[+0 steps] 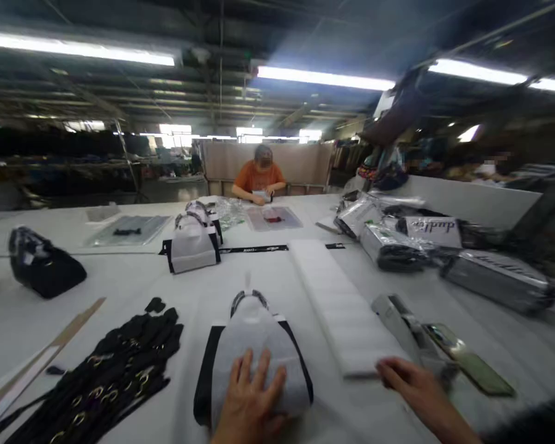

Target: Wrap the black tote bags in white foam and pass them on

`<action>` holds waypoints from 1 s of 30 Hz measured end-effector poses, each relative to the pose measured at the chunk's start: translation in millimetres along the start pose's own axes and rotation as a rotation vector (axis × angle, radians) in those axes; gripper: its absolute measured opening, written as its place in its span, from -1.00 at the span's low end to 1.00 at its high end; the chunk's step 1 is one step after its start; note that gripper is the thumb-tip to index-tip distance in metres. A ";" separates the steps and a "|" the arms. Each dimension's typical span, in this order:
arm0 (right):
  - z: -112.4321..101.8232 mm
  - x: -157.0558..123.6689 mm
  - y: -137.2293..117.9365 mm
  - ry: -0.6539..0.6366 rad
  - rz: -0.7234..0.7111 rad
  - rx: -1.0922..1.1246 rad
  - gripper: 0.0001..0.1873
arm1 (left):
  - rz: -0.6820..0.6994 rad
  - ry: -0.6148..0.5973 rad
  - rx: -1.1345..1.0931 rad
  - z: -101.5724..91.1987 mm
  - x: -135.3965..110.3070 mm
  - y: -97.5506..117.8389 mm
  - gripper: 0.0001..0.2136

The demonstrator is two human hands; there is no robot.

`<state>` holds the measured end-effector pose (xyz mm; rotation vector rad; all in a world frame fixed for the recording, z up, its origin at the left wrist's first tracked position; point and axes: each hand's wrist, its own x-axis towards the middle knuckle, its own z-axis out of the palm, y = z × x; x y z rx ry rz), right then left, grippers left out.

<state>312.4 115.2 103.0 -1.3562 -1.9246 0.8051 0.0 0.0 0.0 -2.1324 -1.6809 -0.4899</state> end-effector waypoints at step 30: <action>170.8 38.8 -107.2 -0.646 -0.307 0.146 -0.77 | -0.458 -0.005 -0.945 -38.0 -41.0 -91.6 -0.89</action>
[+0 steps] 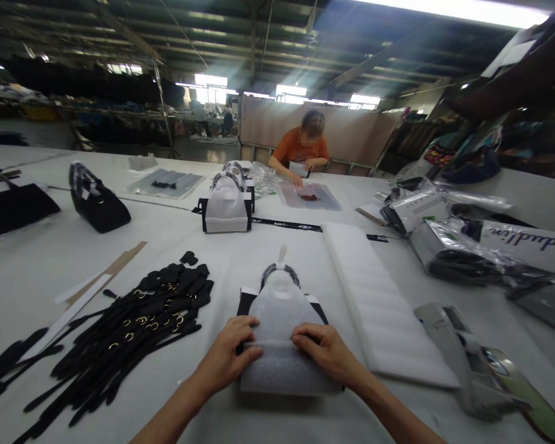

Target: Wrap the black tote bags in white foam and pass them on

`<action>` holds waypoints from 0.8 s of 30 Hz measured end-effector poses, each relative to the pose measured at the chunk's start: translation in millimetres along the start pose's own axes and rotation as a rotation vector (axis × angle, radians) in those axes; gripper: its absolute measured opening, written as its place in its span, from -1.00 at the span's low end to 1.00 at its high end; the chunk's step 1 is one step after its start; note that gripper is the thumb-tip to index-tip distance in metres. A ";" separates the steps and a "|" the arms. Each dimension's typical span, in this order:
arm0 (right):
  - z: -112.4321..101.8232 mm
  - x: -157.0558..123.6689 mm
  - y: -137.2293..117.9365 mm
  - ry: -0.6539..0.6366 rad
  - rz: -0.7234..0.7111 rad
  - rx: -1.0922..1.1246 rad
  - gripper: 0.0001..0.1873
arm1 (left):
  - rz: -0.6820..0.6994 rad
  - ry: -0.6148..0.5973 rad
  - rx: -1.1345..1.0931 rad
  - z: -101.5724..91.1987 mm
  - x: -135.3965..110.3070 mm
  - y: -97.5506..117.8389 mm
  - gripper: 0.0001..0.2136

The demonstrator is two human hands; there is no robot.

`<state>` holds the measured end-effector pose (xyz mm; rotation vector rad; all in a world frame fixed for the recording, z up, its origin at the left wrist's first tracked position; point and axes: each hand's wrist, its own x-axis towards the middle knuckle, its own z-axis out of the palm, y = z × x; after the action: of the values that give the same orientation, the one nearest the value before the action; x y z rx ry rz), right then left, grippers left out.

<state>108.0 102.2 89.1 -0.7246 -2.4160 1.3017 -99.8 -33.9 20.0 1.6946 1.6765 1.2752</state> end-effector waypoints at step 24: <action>35.9 101.6 -62.6 -0.644 -0.366 -0.809 -0.81 | -0.109 0.028 -0.165 -13.9 21.7 0.7 -0.54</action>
<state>-11.4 105.7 124.7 0.0413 -3.4130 0.3975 -114.3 -17.7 33.8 1.4768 1.6081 1.3511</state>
